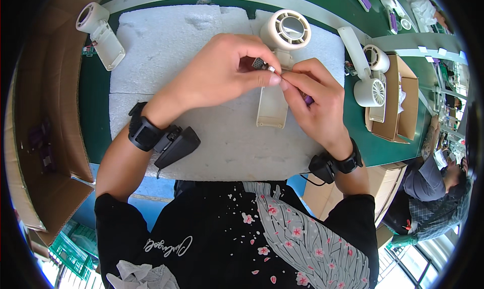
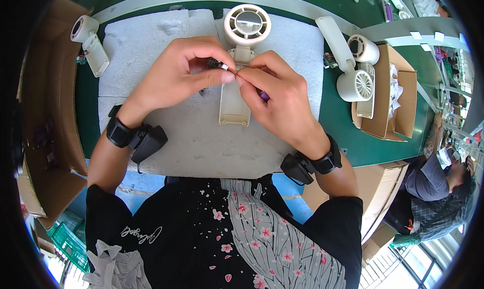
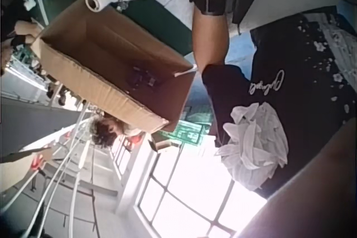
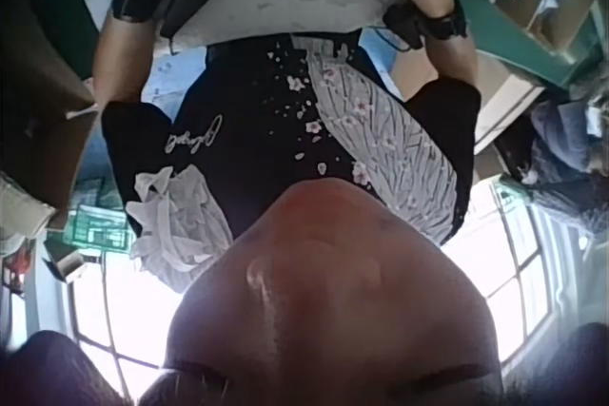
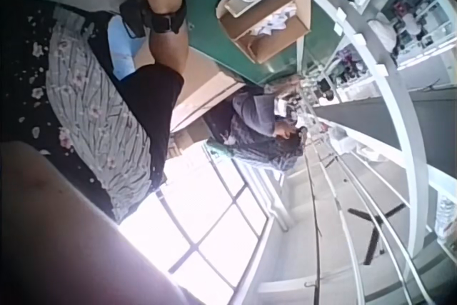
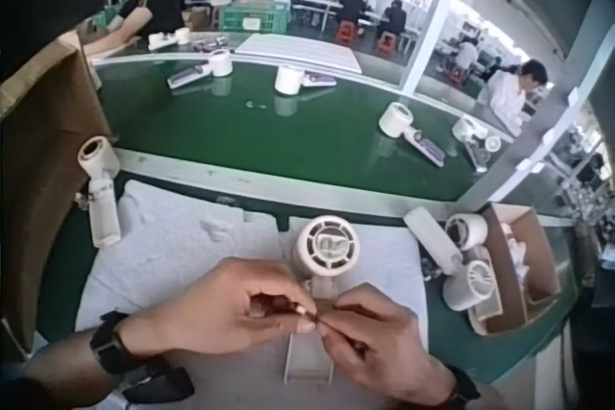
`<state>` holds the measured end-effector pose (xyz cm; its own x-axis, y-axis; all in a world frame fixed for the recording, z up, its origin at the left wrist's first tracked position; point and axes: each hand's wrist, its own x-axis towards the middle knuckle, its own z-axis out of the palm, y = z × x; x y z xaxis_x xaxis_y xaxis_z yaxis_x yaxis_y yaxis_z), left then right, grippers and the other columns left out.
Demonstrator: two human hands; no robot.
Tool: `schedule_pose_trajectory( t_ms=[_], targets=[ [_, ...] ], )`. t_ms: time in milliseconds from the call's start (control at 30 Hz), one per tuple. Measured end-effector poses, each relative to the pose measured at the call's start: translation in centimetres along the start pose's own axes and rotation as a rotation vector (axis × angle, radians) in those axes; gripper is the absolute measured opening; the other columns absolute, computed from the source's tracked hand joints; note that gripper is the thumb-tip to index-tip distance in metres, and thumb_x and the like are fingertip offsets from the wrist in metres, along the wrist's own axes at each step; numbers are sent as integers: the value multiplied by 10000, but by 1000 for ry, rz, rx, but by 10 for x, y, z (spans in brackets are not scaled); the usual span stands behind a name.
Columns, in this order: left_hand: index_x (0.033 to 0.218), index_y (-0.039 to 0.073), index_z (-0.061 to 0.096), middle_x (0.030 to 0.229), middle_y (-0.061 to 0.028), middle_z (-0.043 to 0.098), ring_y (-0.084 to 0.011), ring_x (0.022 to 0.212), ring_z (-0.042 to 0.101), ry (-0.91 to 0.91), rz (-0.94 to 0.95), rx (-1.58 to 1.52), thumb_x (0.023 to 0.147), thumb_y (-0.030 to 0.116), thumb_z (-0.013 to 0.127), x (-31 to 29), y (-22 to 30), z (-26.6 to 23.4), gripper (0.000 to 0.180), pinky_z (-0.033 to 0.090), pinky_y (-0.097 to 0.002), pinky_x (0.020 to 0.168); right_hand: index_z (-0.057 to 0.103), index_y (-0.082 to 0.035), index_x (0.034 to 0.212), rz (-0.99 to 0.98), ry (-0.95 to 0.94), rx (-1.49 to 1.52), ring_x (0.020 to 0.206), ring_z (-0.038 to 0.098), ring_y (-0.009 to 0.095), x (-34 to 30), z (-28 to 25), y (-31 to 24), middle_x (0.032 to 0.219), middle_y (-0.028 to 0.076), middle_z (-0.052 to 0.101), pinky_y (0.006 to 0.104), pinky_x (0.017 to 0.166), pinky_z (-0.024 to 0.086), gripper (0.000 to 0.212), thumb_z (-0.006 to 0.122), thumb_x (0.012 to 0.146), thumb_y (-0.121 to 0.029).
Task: Assembling electronic components by fitting circuit boards onto battery packs and into plastic housings.
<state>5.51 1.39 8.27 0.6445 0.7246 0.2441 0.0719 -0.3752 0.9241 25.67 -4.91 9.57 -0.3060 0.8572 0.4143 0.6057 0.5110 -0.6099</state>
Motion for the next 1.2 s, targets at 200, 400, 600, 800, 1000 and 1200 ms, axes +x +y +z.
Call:
schedule_pose_trajectory(
  t_ms=[200, 400, 600, 800, 1000, 1200],
  targets=[
    [1059, 35, 636, 936, -6, 627, -70, 807, 575, -173, -234, -259, 811, -32, 688, 7, 12, -17, 262, 492, -229, 718, 689, 11, 908, -14, -15, 23, 625, 550, 119, 2, -1, 2, 867, 64, 577, 232, 528, 426, 101, 697, 808, 4],
    [1086, 45, 591, 982, -23, 636, -74, 878, 605, -146, -223, -367, 795, -56, 700, 8, 3, -19, 326, 514, -217, 792, 689, 11, 903, -28, -9, 18, 609, 536, 108, 1, 2, 3, 860, 56, 572, 226, 515, 415, 102, 701, 802, 7],
    [1068, 39, 574, 979, -39, 647, -95, 872, 626, -153, -230, -320, 785, -56, 710, 8, 5, -20, 328, 519, -223, 778, 687, 12, 893, -6, -12, 15, 598, 528, 104, 2, 2, 3, 860, 56, 573, 223, 507, 408, 94, 701, 800, 7],
    [1060, 35, 575, 974, -46, 651, -96, 854, 625, -141, -234, -330, 789, -52, 712, 6, 4, -18, 316, 518, -227, 760, 688, 11, 890, 13, -1, 29, 590, 521, 101, 1, 4, 3, 857, 55, 575, 222, 501, 405, 97, 700, 794, 12],
    [1048, 34, 577, 966, -45, 653, -86, 821, 619, -151, -259, -293, 790, -43, 719, 8, 6, -18, 304, 516, -222, 741, 691, 10, 891, 14, 13, 6, 591, 522, 98, 0, 3, 3, 854, 53, 578, 222, 502, 406, 107, 704, 785, 16],
    [1040, 35, 577, 950, -36, 652, -79, 814, 620, -137, -219, -293, 787, -37, 726, 6, 2, -16, 301, 517, -218, 733, 696, 7, 894, 3, 29, 2, 597, 528, 101, -1, 5, 3, 855, 53, 583, 221, 509, 413, 119, 709, 776, 18]
  ],
)
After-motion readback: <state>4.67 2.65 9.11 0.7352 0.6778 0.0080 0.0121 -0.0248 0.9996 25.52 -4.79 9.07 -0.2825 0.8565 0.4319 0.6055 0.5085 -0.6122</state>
